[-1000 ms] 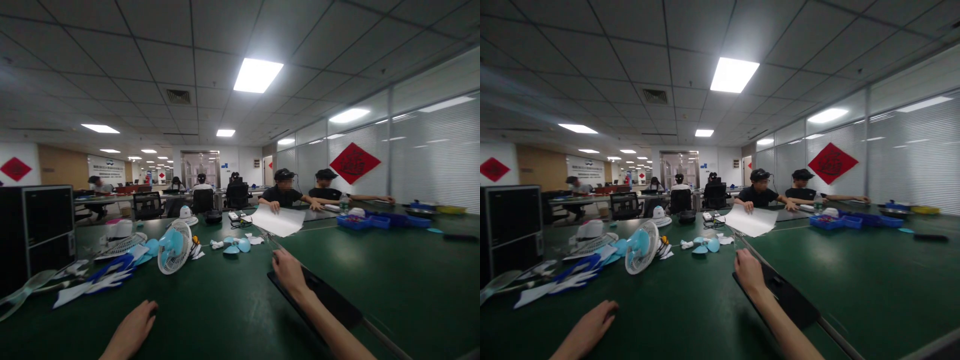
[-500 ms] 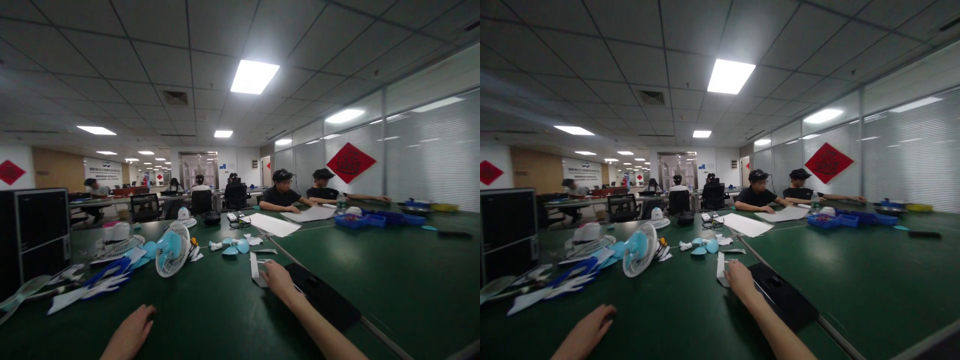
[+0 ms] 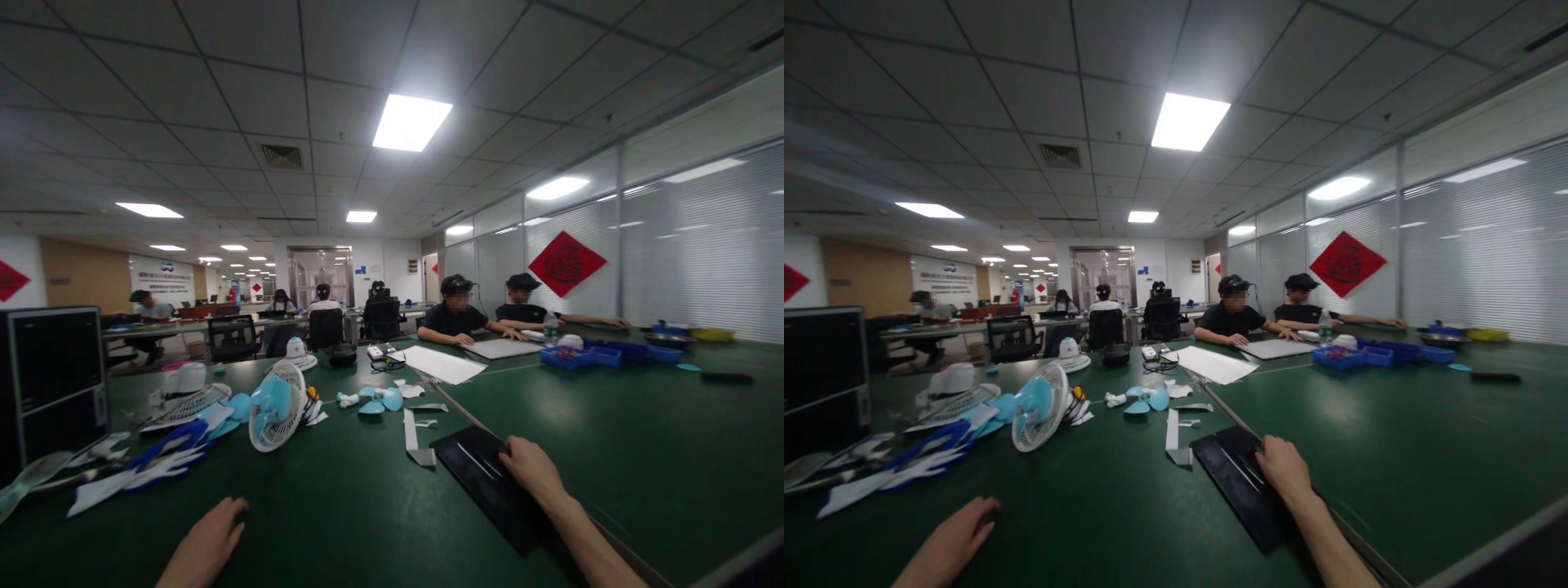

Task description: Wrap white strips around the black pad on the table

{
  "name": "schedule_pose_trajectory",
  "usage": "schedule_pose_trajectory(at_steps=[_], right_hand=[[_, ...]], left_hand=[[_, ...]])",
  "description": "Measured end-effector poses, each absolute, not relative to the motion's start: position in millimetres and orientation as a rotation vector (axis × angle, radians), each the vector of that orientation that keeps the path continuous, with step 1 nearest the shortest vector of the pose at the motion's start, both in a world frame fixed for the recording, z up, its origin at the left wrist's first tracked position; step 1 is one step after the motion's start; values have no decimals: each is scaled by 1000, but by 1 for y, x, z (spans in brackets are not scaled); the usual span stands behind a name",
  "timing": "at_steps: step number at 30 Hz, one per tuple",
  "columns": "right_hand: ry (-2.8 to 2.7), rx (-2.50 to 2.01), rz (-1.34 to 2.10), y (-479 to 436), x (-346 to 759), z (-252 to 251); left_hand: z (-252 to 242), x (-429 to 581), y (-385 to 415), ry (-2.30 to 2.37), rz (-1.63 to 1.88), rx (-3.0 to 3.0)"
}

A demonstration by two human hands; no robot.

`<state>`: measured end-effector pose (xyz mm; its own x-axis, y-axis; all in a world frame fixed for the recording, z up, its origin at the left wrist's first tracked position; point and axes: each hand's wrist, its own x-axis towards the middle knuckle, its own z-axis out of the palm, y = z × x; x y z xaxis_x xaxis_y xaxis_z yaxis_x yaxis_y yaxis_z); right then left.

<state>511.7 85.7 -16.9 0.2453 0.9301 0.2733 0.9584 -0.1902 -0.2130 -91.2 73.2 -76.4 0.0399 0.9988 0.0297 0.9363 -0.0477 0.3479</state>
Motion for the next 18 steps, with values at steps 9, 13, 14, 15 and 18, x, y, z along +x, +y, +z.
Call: schedule_pose_trajectory(at_steps=[9,13,14,15,18], right_hand=[[-1575,-2290,-85,79,521,-10],[-1443,-2218,-147,76,522,-2],[-1427,-2161,-144,77,520,0],[-1428,-2092,-127,78,516,1],[-1522,-1842,-21,79,492,4]], left_hand=[[-77,-89,73,2004,363,2123],[-73,-83,69,2028,419,2125],[-71,-82,68,2034,419,2122],[-69,-80,67,2037,418,2117],[-66,-77,64,2030,428,2096]])
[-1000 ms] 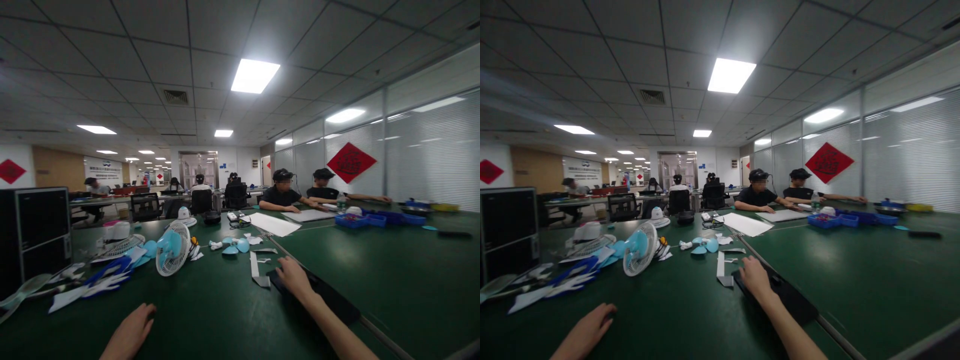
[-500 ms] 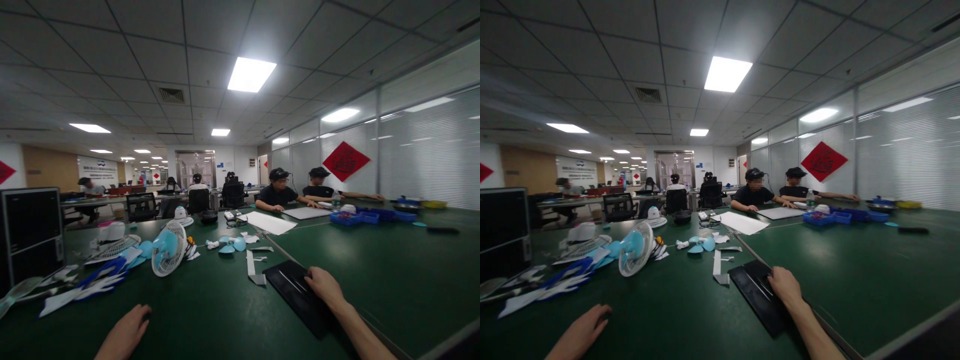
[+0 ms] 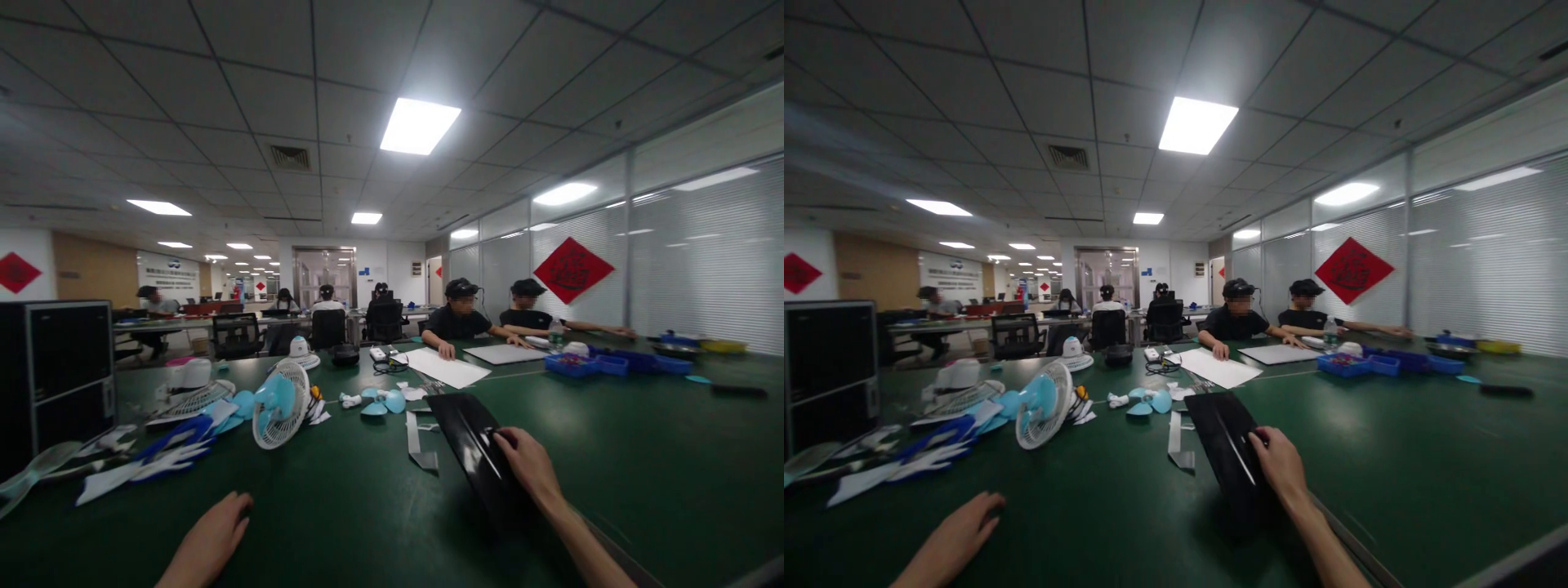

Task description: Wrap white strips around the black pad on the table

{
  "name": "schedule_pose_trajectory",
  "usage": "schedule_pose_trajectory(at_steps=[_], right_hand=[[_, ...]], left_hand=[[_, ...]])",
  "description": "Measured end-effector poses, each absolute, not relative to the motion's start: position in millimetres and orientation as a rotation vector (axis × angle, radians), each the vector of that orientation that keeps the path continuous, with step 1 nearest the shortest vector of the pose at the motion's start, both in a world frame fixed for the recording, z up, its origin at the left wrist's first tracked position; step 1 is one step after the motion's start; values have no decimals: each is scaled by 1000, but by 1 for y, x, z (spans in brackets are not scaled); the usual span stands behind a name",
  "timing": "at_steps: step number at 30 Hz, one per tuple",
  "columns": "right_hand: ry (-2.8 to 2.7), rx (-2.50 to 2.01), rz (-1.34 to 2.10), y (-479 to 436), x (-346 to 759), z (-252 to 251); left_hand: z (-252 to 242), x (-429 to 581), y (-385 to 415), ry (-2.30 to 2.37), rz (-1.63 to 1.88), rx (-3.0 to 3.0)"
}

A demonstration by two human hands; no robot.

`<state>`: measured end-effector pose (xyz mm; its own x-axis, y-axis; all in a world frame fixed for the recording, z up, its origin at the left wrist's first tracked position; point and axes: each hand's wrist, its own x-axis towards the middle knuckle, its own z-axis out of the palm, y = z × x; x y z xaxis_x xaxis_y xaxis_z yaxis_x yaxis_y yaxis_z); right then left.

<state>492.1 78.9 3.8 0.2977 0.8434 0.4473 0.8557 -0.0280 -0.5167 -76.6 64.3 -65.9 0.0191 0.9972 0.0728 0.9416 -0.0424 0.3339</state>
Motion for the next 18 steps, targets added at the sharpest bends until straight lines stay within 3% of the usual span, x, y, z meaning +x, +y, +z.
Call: schedule_pose_trajectory(at_steps=[12,18], right_hand=[[-2482,-1169,185,48,312,2],[-2635,-992,184,63,255,-12]], left_hand=[[-58,-58,59,1894,645,2136],[-50,-30,46,1674,703,2163]])
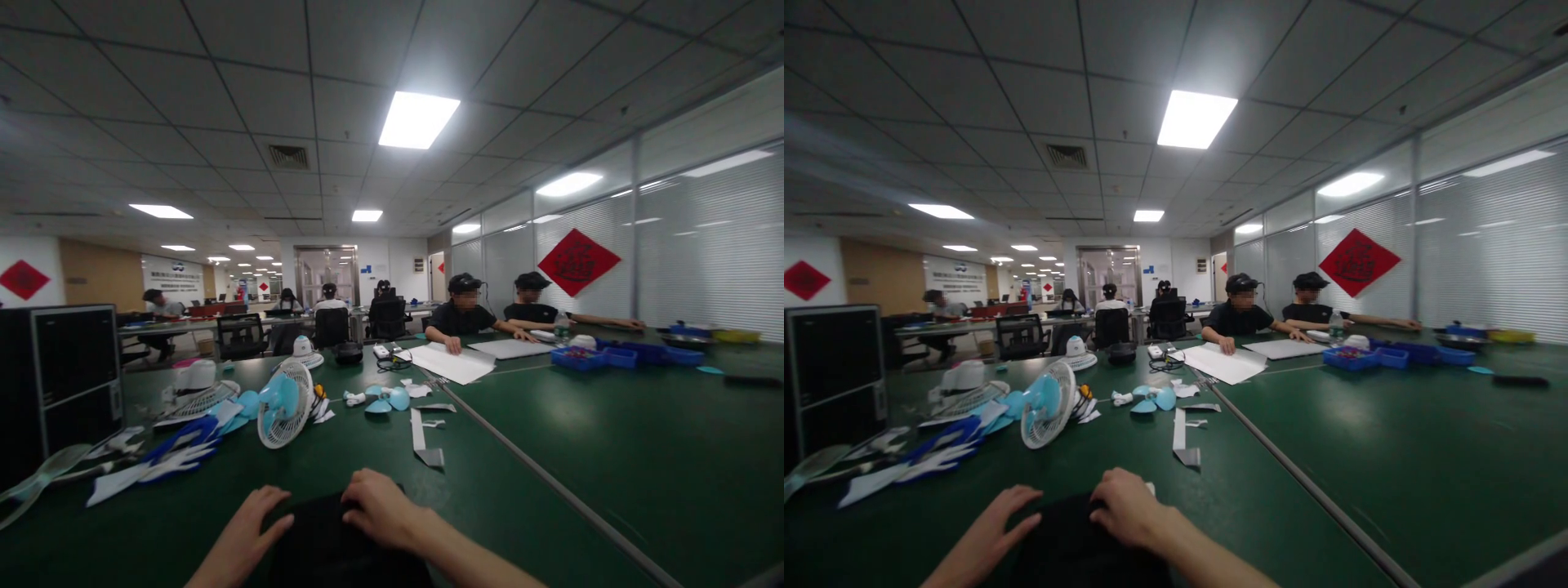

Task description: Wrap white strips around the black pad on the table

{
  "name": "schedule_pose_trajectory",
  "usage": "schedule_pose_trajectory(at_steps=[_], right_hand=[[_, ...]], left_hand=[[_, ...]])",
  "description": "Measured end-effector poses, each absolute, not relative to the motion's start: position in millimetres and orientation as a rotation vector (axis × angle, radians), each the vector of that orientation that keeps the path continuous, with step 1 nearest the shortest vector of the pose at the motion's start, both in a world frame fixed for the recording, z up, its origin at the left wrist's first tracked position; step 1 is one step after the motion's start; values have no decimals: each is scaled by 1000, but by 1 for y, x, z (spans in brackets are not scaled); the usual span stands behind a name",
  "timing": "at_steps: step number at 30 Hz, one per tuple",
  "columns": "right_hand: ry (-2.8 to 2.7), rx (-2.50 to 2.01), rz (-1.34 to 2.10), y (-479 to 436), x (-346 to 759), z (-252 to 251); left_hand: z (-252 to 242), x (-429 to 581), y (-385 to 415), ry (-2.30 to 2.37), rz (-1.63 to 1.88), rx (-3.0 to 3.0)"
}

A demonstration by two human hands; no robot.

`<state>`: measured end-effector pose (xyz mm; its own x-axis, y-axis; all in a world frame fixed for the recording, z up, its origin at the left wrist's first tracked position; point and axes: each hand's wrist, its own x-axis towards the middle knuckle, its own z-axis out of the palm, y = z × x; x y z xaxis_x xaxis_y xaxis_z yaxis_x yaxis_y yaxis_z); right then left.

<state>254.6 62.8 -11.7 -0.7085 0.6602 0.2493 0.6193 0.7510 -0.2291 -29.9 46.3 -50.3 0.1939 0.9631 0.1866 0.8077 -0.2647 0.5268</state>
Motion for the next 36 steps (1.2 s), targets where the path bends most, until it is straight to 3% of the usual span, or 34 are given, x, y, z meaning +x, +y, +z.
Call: schedule_pose_trajectory(at_steps=[7,17,36], right_hand=[[-2517,-987,154,80,244,-26],[-2018,-1760,-146,131,336,-21],[-1938,-1993,-86,143,366,-30]], left_hand=[[-46,-12,35,1504,668,2226],[-39,-7,26,1511,588,2155],[-47,-29,42,1708,690,2084]])
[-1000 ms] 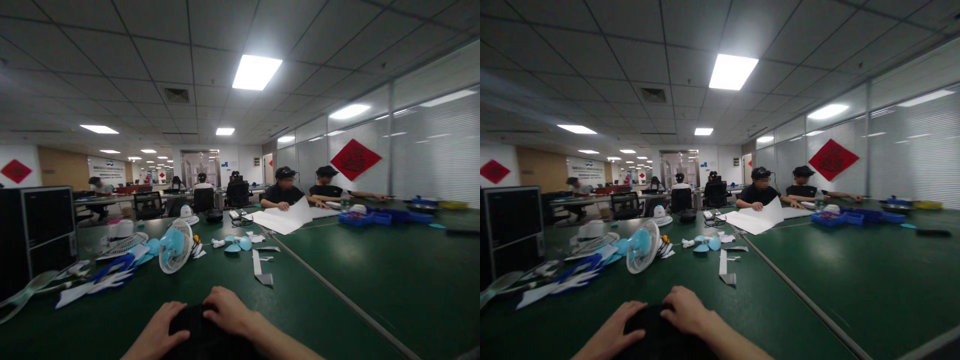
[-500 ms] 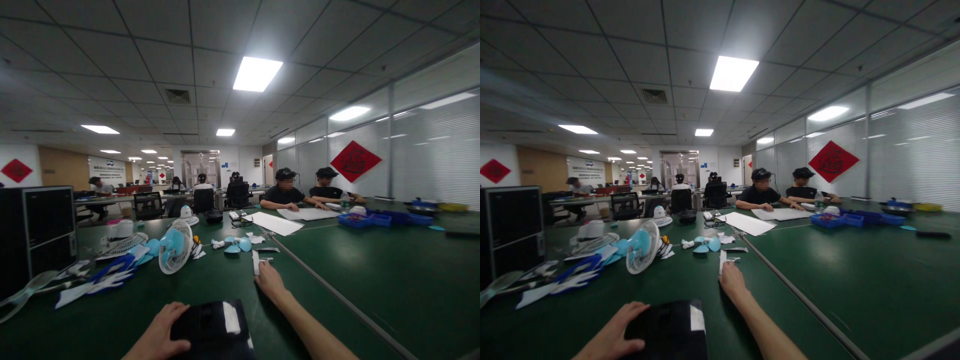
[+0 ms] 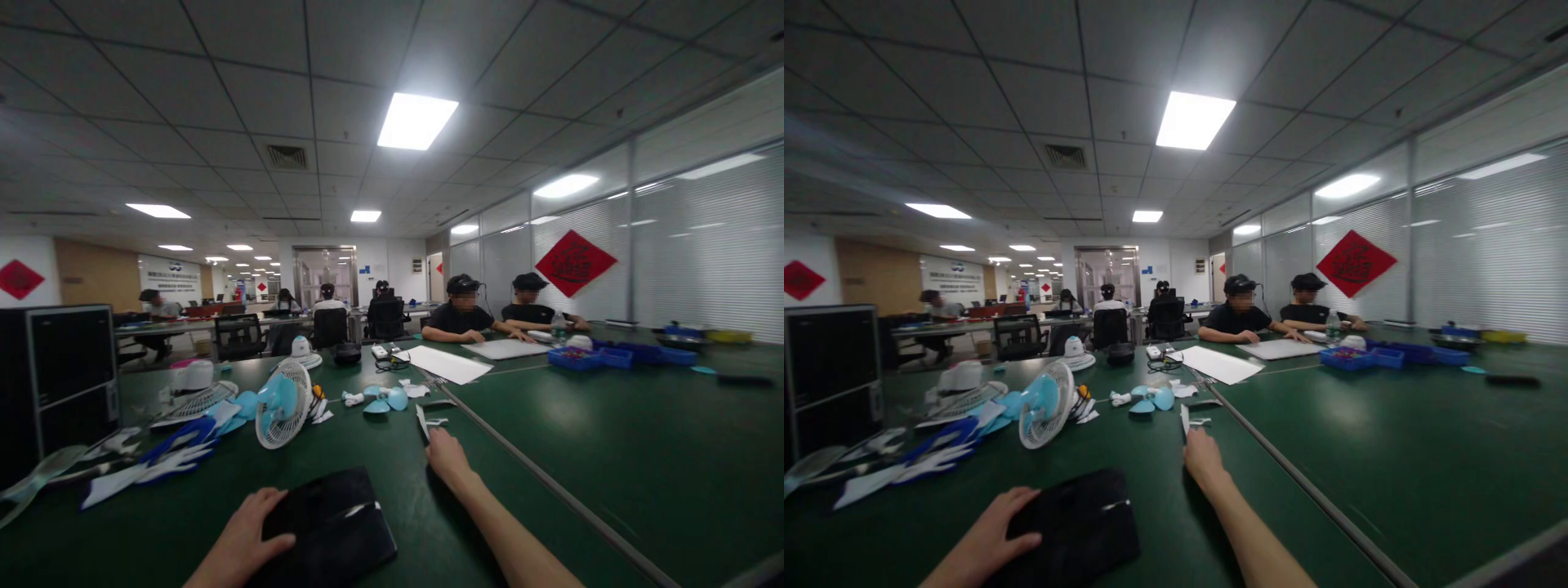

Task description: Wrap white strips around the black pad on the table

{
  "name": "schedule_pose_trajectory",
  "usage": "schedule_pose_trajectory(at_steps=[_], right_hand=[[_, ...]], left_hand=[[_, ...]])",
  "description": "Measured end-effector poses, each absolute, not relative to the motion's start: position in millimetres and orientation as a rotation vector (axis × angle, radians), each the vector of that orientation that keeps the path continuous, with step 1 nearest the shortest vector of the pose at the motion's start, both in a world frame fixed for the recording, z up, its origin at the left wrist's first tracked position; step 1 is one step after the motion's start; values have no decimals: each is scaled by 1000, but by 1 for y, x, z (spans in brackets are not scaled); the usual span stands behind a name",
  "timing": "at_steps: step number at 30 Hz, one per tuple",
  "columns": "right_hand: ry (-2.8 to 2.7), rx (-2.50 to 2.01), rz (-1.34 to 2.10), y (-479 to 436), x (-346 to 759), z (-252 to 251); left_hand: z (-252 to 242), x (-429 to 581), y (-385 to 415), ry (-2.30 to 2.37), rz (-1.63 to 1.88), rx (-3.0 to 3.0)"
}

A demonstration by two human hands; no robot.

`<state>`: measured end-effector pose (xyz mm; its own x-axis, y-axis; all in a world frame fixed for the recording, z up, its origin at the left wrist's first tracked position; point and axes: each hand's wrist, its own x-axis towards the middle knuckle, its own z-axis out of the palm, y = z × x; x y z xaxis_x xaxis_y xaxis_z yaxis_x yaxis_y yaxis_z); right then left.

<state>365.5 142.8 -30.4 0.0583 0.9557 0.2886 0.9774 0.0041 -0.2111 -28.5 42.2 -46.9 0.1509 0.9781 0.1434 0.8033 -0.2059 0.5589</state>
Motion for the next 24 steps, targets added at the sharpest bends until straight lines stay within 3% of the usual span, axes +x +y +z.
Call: schedule_pose_trajectory(at_steps=[9,16,20,24], right_hand=[[-1712,-1973,-159,130,393,6],[-1697,-1662,-182,106,369,29],[-1706,-1214,132,93,346,34],[-1671,-1044,712,85,330,33]], left_hand=[[-63,-41,56,1671,819,2084],[-71,-46,62,1641,750,2127],[-70,-43,60,1641,735,2149],[-66,-43,62,1675,844,2076]])
